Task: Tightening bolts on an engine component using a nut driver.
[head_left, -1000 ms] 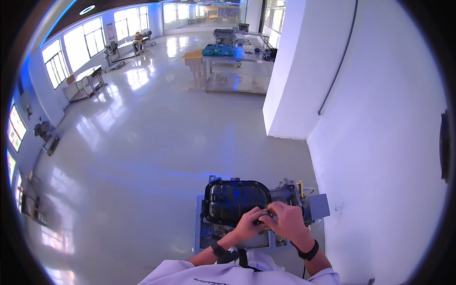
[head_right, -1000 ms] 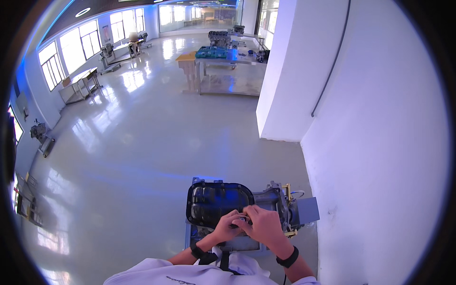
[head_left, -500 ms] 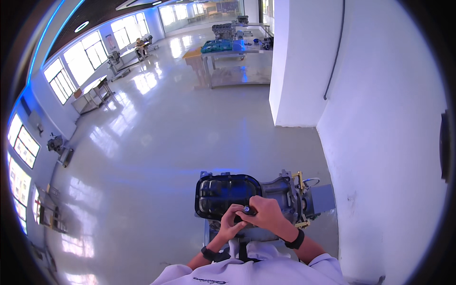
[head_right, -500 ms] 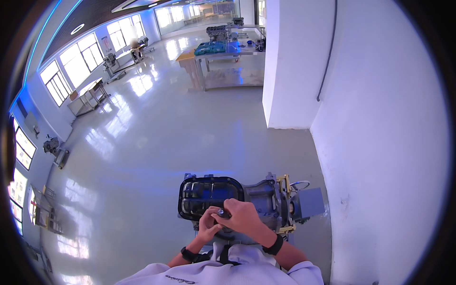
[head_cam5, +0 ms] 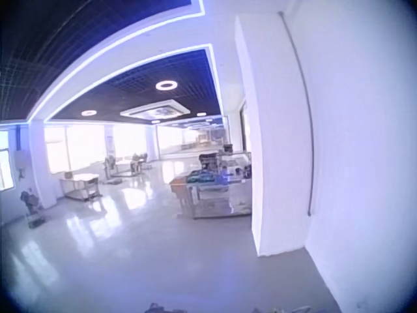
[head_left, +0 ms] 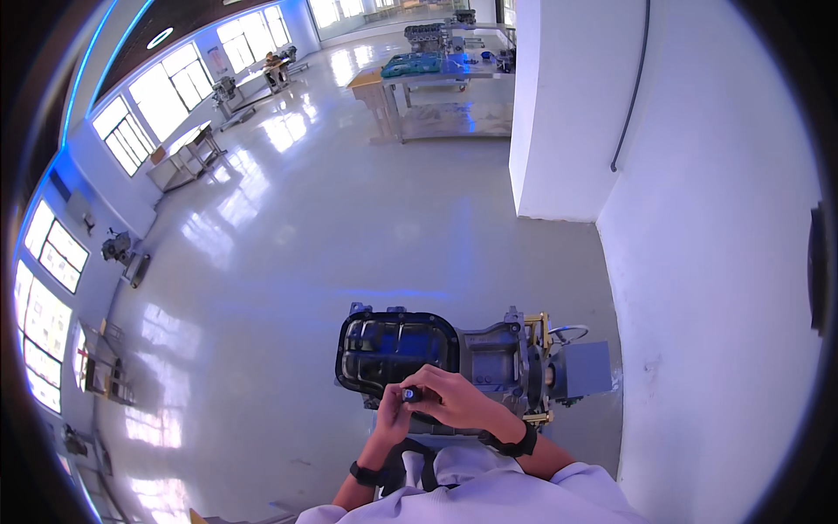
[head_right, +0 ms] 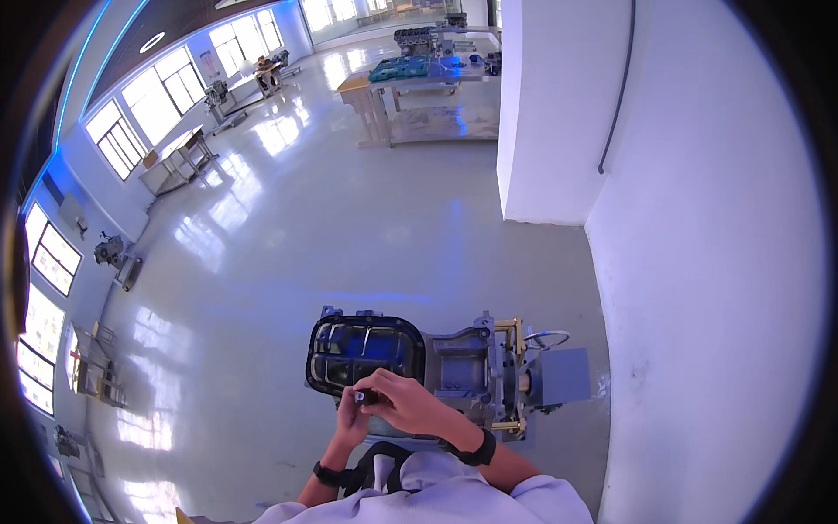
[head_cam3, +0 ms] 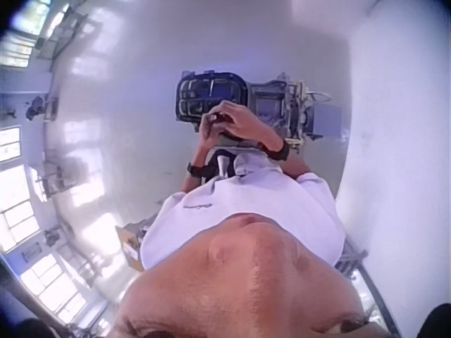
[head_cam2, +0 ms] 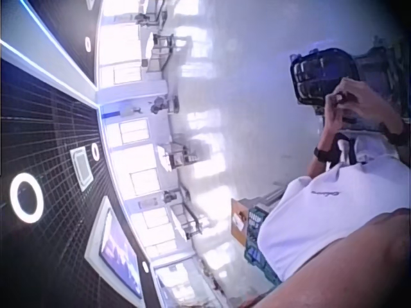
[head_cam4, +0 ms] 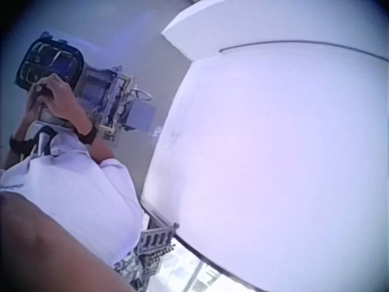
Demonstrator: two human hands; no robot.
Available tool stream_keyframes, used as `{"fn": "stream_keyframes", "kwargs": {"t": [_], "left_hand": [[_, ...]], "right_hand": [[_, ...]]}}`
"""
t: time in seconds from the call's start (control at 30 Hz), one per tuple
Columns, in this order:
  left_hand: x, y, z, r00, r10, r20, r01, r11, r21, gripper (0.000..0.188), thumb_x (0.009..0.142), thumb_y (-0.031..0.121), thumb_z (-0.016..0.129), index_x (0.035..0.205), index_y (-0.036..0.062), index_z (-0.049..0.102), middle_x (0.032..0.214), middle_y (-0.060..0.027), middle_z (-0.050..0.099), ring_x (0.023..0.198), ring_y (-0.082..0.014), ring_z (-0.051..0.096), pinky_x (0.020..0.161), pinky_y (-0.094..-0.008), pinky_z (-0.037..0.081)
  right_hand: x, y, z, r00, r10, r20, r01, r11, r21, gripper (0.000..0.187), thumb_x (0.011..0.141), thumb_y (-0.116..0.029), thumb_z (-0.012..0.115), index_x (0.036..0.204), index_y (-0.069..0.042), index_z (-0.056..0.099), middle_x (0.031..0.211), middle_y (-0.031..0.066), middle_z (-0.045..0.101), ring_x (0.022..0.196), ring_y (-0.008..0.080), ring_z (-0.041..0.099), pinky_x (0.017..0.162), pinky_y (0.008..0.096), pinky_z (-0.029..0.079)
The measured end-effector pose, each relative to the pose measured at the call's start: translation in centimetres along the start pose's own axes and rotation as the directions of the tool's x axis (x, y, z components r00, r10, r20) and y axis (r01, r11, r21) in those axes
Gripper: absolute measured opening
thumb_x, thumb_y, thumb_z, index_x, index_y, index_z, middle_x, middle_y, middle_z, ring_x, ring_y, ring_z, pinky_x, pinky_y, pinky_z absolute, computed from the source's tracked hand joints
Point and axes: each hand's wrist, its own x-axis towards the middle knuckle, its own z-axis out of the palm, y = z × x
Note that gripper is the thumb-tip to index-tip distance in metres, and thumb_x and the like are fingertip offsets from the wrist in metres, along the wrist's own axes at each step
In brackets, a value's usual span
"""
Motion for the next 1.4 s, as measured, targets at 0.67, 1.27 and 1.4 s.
{"fn": "stream_keyframes", "kwargs": {"t": [0.67, 1.27, 1.4], "left_hand": [[2.8, -0.5, 2.4, 0.949, -0.226, -0.218, 0.146, 0.933, -0.328, 0.03, 0.097, 0.031, 0.05, 0.106, 0.0027, 0.051, 0.097, -0.0021, 0.053, 0.086, -0.0093, 0.054, 0.075, -0.0234, 0.045], [3.3, 0.1, 1.2, 0.962, -0.211, -0.172, 0.095, 0.852, -0.516, 0.026, 0.1, 0.022, 0.046, 0.115, 0.0002, 0.05, 0.107, -0.007, 0.057, 0.098, -0.0131, 0.057, 0.086, -0.0277, 0.046], [2.1, -1.1, 1.3, 0.991, 0.0, -0.135, -0.061, 0.894, -0.443, 0.029, 0.097, 0.026, 0.052, 0.112, 0.0017, 0.049, 0.11, -0.0062, 0.056, 0.102, -0.0137, 0.056, 0.088, -0.0295, 0.046]], "right_hand": [[-0.4, 0.1, 2.1, 0.938, -0.141, -0.317, 0.015, 0.93, -0.366, 0.035, 0.079, -0.029, 0.07, 0.103, -0.006, 0.059, 0.069, 0.0083, 0.063, 0.058, 0.0279, 0.063, 0.051, 0.0336, 0.05], [1.9, -2.0, -0.7, 0.993, -0.064, 0.102, 0.112, 0.804, -0.584, 0.023, 0.077, -0.029, 0.065, 0.078, -0.007, 0.061, 0.066, 0.0064, 0.06, 0.06, 0.0258, 0.061, 0.056, 0.0356, 0.047], [1.6, -2.6, -0.1, 0.997, 0.042, 0.061, 0.001, 0.819, -0.574, 0.021, 0.074, -0.025, 0.064, 0.078, -0.004, 0.063, 0.071, 0.0109, 0.063, 0.068, 0.03, 0.063, 0.06, 0.0403, 0.049]]}}
